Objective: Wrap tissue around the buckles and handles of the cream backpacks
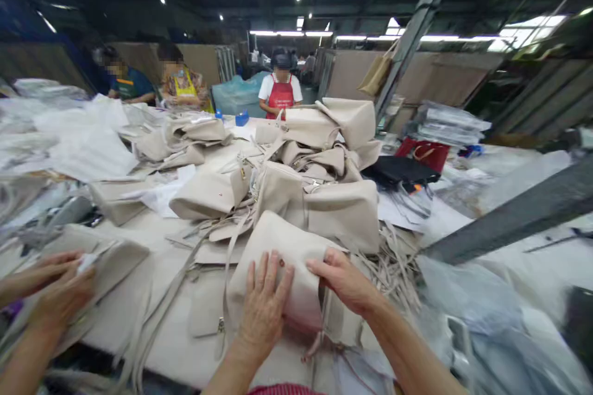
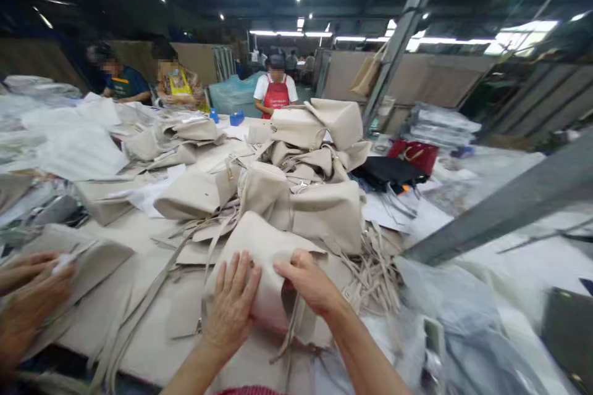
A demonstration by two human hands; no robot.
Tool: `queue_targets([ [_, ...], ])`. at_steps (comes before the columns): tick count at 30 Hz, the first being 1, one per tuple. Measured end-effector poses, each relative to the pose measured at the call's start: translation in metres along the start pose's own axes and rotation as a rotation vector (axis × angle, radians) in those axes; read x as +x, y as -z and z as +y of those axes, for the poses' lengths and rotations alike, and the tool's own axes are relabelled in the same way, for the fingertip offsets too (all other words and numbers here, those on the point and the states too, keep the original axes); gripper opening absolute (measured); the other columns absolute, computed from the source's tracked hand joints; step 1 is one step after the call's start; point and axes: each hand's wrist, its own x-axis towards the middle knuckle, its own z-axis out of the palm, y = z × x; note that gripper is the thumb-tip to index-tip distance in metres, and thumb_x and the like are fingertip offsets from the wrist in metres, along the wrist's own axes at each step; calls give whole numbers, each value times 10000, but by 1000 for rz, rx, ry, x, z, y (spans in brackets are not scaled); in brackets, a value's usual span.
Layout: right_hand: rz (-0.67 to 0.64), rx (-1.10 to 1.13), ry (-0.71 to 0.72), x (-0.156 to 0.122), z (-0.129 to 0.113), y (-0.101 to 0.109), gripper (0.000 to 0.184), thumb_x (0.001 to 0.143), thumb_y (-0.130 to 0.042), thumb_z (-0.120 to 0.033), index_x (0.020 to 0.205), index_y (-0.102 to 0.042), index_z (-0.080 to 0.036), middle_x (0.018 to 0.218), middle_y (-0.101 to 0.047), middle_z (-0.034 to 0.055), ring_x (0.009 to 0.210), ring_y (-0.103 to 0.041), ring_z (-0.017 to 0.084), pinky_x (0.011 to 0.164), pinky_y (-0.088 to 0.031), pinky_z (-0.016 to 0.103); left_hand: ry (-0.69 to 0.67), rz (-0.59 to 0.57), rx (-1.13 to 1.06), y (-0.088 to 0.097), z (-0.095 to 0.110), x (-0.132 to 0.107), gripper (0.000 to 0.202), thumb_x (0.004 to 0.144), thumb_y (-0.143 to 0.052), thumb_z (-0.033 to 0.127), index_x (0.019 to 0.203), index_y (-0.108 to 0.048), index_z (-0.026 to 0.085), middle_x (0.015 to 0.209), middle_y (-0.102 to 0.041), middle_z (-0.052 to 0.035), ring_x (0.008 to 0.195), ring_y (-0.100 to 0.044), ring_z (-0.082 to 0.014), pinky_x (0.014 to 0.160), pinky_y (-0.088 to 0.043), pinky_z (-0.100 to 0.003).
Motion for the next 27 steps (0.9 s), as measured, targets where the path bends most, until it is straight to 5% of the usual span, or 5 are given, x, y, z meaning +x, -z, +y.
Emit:
queue_targets([
  [7,93,17,-38,2,10,-14,240,682,-736,-386,745,-680,-161,552,-565,-63,506,-463,83,534,-399,206,195,-45,-265,-32,0,-17,645,550,-417,-27,1163,-537,133,1090,-629,-148,1059,-577,-271,901,-470,-402],
  [12,-10,123,-68,-39,38,-5,301,713,-749,-326,963,-696,-168,866,-697,18,755,-618,127,674,-473,231,503,-57,-582,-36,1,-14,242,659,-387,40,790,-508,203,722,-590,-29,690,-584,-203,627,-492,-304],
  [18,310,506,-432,-89,119,44,614,765,-569,-666,996,-669,-105,940,-726,150,812,-702,205,699,-535,309,616,-49,-773,-17,9,-10,211,698,-413,117,817,-568,199,785,-637,-41,766,-609,-217,718,-505,-324],
  [22,602,658,-220,-65,151,51,635,669,-671,-628,1118,-622,-181,1082,-714,118,1011,-661,256,859,-520,383,560,-132,-810,-16,8,-44,306,702,-451,128,941,-620,219,921,-687,-57,918,-632,-235,826,-507,-316],
  [27,873,124,60,-35,137,58,547,621,-731,-463,1107,-662,-222,1028,-729,75,1119,-584,295,971,-452,425,475,-300,-866,-28,7,-74,491,629,-482,84,1069,-646,226,1069,-692,-81,1065,-607,-266,944,-460,-327],
])
